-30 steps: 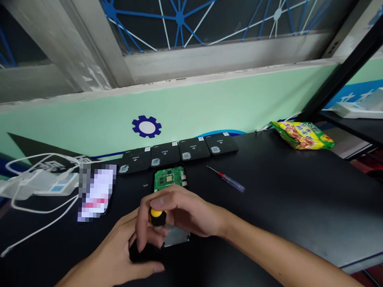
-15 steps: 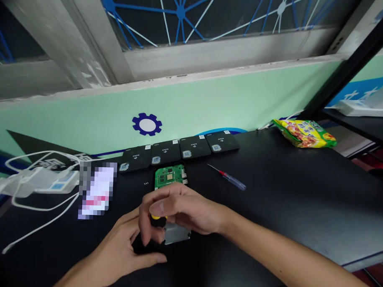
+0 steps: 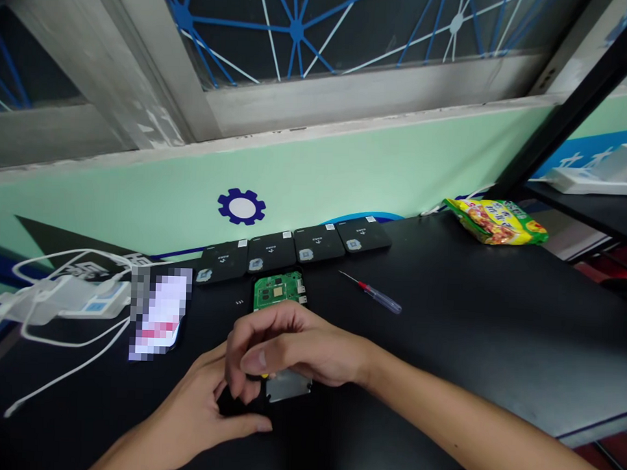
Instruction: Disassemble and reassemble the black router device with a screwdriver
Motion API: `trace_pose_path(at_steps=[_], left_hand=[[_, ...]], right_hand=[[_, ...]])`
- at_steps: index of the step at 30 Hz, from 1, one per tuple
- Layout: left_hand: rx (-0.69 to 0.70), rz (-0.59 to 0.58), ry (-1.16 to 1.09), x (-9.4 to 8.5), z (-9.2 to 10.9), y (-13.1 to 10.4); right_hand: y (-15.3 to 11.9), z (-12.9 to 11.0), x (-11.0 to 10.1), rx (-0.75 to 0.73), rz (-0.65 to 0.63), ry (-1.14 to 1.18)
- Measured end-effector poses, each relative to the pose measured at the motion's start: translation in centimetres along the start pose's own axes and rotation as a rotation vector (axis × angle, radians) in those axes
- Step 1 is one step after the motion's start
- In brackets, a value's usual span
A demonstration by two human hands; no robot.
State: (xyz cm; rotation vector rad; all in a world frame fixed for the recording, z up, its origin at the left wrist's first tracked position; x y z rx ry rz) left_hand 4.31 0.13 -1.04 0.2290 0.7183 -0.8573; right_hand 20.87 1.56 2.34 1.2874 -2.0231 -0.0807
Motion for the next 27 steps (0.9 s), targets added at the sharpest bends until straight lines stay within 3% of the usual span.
trace_pose_path(at_steps=[8, 16, 27], left_hand=[[-0.053, 0.030, 0.004, -0.32, 0.41, -0.16], [-0.095, -0.013, -0.010, -0.38, 0.34, -0.06], [-0.082, -0.024, -0.037, -0.39, 0.62, 0.09]], right_hand=[[-0.16, 0.12, -0.06, 0.012, -0.006, -0.020], [-0.12, 0.21, -0.19, 0.022, 0.015, -0.025], [0.17, 0.23, 0.62, 0.040, -0.086, 0.067]])
Point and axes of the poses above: each hand's wrist, its own y-axis towards the middle knuckle, its own x-axis out of the palm, z = x × y, the point moved 5 cm from there along y, towards the middle knuckle, and after that the axes turned 12 degrees about -z, right-handed, at the moved point
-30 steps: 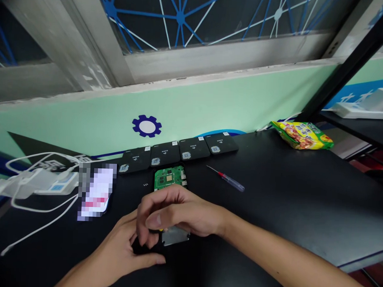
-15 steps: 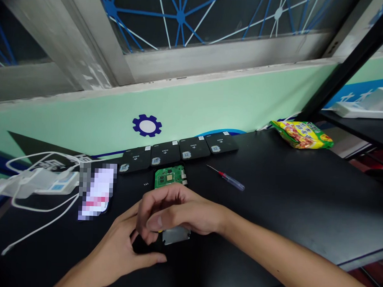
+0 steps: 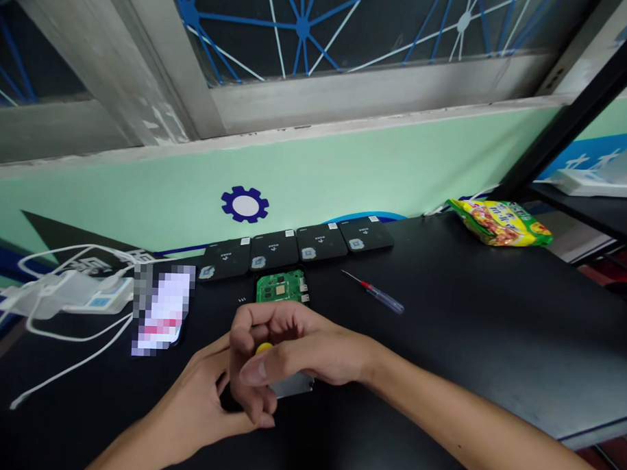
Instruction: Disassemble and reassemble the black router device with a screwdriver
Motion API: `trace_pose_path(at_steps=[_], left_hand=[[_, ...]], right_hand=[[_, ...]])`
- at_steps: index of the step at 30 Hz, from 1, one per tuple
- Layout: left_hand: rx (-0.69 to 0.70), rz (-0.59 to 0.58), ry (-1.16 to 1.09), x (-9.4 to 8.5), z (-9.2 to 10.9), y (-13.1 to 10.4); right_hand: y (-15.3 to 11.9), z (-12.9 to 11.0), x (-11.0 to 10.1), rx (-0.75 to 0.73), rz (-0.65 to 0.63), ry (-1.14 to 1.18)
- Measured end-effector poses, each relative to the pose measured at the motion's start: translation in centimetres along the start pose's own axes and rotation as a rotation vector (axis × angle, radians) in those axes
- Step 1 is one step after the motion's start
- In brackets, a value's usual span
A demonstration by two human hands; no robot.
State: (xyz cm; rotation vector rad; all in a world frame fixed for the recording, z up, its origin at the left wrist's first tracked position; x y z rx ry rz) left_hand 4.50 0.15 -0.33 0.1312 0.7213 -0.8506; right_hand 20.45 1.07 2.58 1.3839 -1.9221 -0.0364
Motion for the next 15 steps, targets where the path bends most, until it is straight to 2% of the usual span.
trace_pose_path(at_steps=[6, 10, 15], left_hand=[[0.024, 0.069, 0.031, 0.1, -0.6, -0.2], [0.006, 0.074, 0.049, 0.1, -0.7, -0.2], [0.007, 0.034, 0.019, 0.3, -1.0, -0.2]], right_hand=[[0.0, -0.4, 0.1, 0.021, 0.045, -0.007], [0.1, -0.9, 0.1, -0.005, 0.084, -0.081], [0.4, -0.9, 0.2, -0.088, 0.010, -0.089]])
Point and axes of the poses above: each hand's wrist, its own y-axis towards the middle knuckle, its own x-axis out of the palm, z = x × y, the point moved 5 cm from there along y, towards the middle knuckle, and after that the axes turned 12 degrees about -z, right-handed, at the moved point
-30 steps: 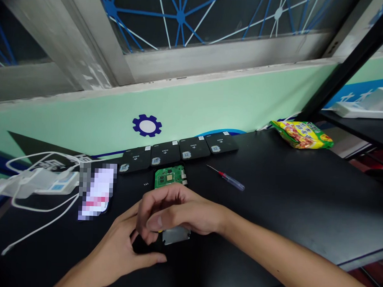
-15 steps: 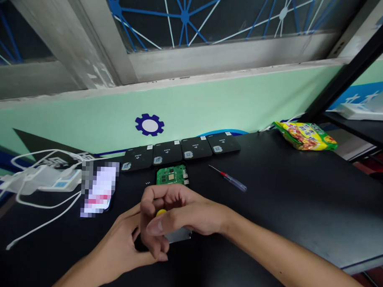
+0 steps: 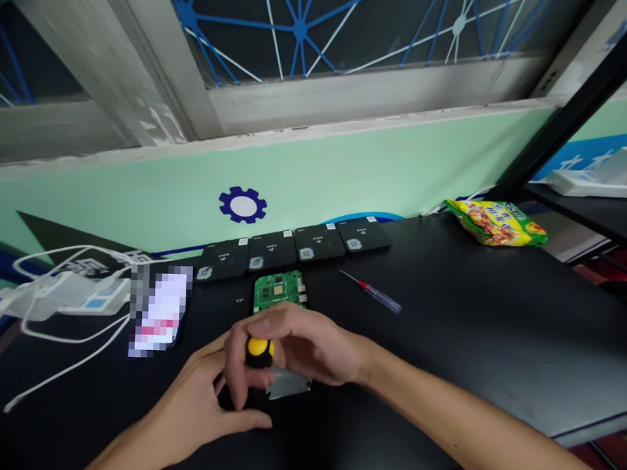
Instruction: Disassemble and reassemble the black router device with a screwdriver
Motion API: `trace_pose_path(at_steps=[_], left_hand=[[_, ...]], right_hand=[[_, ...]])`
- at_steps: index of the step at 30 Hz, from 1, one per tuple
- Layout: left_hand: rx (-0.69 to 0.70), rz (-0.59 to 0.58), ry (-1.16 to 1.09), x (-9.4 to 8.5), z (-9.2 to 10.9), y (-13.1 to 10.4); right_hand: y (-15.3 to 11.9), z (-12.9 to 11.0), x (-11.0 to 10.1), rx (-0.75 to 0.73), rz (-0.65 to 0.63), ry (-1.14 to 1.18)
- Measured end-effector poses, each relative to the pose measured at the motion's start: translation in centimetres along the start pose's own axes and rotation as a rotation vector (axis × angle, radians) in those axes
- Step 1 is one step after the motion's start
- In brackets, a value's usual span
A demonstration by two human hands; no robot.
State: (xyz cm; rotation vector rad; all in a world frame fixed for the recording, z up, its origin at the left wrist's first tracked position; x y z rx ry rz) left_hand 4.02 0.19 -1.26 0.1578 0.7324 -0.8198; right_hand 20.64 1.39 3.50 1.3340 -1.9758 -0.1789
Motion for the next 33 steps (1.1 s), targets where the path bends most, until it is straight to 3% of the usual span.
trace_pose_path(at_steps=[11, 22, 33], left_hand=[[0.010, 0.070, -0.035, -0.12, -0.05, 0.08], [0.007, 0.039, -0.008, -0.22, 0.50, 0.23], [0.012, 0.026, -0.044, -0.17, 0.29, 0.29]], right_hand=[[-0.26, 0.53, -0.38, 0.059, 0.063, 0.008], [-0.32, 0.85, -0.44, 0.072, 0.005, 0.071], [-0.32, 0.38, -0.06, 0.082, 0.064, 0.085]])
Point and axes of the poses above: each hand's wrist, its own y-axis towards the middle knuckle, its own x-axis out of the palm, z = x × y, the point moved 5 cm from there along y, towards the middle knuckle, and after that the axes turned 12 degrees about -z, right-handed, at the moved point
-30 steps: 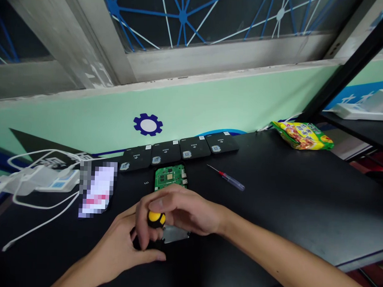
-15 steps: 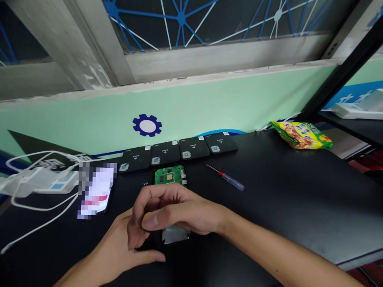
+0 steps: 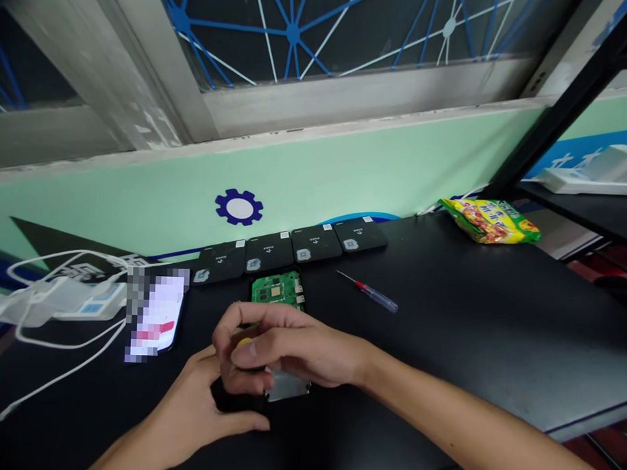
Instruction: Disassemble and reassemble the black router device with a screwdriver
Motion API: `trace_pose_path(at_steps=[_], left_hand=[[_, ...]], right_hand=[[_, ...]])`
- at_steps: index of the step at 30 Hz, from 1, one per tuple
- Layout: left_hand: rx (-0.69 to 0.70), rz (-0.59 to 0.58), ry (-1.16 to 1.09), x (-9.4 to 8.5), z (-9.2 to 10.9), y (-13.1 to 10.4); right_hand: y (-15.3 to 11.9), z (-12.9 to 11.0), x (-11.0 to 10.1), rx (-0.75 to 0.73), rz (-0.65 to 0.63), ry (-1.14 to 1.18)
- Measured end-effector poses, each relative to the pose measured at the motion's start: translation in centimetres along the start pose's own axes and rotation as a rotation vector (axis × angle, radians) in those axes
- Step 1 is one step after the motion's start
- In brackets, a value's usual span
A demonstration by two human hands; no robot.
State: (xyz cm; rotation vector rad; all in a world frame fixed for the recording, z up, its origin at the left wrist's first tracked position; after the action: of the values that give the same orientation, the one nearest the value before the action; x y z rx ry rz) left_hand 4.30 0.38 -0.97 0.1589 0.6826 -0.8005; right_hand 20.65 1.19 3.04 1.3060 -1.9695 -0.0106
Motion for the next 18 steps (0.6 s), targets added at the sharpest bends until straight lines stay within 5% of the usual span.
trace_pose_path(at_steps=[5, 18], left_hand=[[-0.002, -0.032, -0.017, 0.11, -0.01, -0.03], [0.014, 0.030, 0.028, -0.16, 0.57, 0.10]], right_hand=[[0.18, -0.61, -0.15, -0.043, 0.018, -0.141], [-0.26, 0.04, -0.78, 0.010, 0.032, -0.071]])
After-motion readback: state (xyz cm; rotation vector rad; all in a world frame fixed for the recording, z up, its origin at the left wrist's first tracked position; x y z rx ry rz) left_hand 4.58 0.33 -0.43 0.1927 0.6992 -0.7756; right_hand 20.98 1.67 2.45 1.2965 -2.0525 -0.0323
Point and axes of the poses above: each hand's wrist, its own y-axis towards the middle knuckle, its own x-axis out of the palm, z = x × y, the point moved 5 cm from there along y, towards the middle knuckle, and after that the axes turned 12 degrees about -z, right-handed, at the moved point
